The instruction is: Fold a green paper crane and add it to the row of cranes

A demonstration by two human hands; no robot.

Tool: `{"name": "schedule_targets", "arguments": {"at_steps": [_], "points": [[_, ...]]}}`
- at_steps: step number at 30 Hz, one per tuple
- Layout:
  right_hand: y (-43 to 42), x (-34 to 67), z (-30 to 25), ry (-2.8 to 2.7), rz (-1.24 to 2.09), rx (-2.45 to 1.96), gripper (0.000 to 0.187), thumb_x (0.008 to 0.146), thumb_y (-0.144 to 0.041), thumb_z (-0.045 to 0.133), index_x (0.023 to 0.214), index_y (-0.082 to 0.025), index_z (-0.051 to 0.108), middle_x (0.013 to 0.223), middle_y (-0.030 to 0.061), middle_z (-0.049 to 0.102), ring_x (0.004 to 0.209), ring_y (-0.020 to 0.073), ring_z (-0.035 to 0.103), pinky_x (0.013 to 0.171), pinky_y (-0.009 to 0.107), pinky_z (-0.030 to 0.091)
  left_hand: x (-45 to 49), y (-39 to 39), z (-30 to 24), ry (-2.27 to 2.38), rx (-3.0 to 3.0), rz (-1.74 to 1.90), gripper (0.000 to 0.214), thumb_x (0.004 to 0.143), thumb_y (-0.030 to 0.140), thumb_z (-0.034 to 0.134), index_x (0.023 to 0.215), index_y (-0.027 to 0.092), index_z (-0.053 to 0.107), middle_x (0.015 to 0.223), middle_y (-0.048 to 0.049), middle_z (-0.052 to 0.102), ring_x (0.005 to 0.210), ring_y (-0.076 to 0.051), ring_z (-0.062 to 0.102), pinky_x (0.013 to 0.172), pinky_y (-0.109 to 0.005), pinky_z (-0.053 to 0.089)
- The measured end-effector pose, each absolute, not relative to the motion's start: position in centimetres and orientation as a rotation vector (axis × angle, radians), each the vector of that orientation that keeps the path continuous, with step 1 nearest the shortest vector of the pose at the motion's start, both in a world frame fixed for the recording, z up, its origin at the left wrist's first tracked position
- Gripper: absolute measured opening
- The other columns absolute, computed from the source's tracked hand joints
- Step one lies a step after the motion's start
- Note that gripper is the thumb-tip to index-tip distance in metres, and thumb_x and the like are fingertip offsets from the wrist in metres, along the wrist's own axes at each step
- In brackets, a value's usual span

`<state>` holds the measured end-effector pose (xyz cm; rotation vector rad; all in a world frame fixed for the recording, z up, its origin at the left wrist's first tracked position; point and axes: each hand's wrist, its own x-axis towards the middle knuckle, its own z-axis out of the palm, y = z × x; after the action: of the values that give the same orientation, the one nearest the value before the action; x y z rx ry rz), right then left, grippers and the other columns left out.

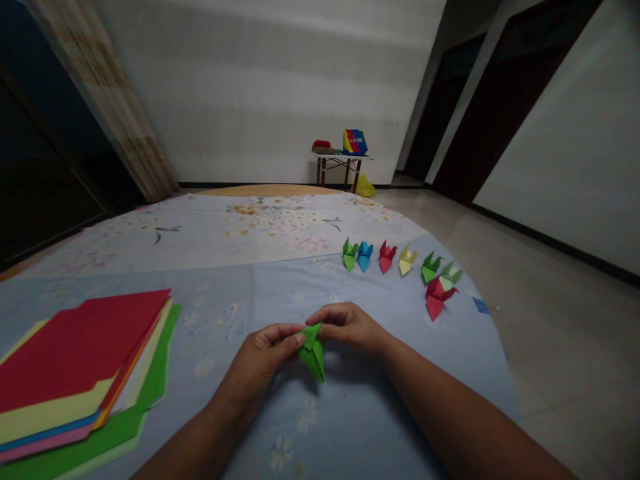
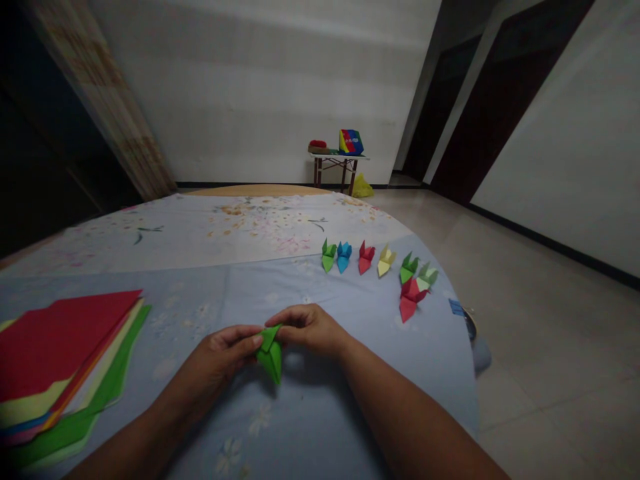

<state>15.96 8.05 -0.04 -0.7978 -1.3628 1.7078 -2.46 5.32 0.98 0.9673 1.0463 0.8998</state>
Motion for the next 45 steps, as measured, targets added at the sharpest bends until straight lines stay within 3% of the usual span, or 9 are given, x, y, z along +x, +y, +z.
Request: {"name": "schedule_targets", "arguments": {"at_steps": [4,11,28,32,36,45], "points": [[8.0,16.0,0.1,-1.375,1.717,-0.839,0.041,0.062,-0.036,0.076,0.095,-0.015,0.063,0.065,-0.0023,0.061,0.053,0.0062,0.053,0.054,0.021,0.042,-2.6,5.5,0.6,1.042,1.0,0.887,0.025,0.068,0.031,0.071,0.087,0.015,0.07,0.081,-0.0077,0.072,0.074,-0.018,0.065,0.074,-0.029,0.048],[7.6,15.2,0.1,-1.406,1.618,-0.941,0.032,0.062,-0.038,0.075,0.072,-0.011,0.062,0.052,-0.0043,0.055,0.045,0.004,0.044,0.045,0.018,0.032,-2.5,5.4,1.1,1.145,1.082,0.902,0.022,0.065,0.031,0.073,0.082,0.017,0.072,0.076,-0.0046,0.072,0.068,-0.016,0.064,0.068,-0.026,0.047],[7.6,15.3,0.0,-1.357,1.593,-0.89,0.03,0.062,-0.039,0.074,0.066,-0.011,0.066,0.055,-0.0005,0.062,0.048,0.0073,0.051,0.05,0.02,0.039,-2.8,5.6,1.4,1.144,1.115,0.879,0.023,0.066,0.031,0.073,0.083,0.016,0.073,0.073,-0.0047,0.072,0.065,-0.015,0.062,0.066,-0.025,0.046],[7.8,15.3,-0.3,-1.341,1.554,-0.908,0.03,0.061,-0.04,0.074,0.066,-0.012,0.066,0.054,-0.0005,0.061,0.047,0.0069,0.049,0.048,0.02,0.037,-2.3,5.3,1.7,0.979,0.985,0.919,0.025,0.073,0.034,0.066,0.088,0.015,0.072,0.082,-0.0075,0.073,0.074,-0.019,0.065,0.075,-0.031,0.048],[8.1,15.2,-0.5,-1.34,1.523,-0.95,0.032,0.061,-0.041,0.075,0.068,-0.011,0.066,0.054,-0.0005,0.06,0.046,0.0066,0.048,0.047,0.02,0.036,-2.2,5.3,1.8,0.922,0.954,0.918,0.03,0.08,0.038,0.058,0.089,0.013,0.072,0.084,-0.0101,0.073,0.075,-0.02,0.065,0.072,-0.03,0.049],[8.3,15.2,-0.8,-1.37,1.563,-0.925,0.03,0.064,-0.039,0.073,0.073,-0.012,0.064,0.056,-0.0021,0.059,0.046,0.0051,0.047,0.047,0.018,0.036,-2.4,5.3,1.4,1.115,1.131,0.94,0.024,0.071,0.032,0.067,0.089,0.017,0.073,0.079,-0.0057,0.074,0.074,-0.018,0.065,0.072,-0.027,0.049]]}}
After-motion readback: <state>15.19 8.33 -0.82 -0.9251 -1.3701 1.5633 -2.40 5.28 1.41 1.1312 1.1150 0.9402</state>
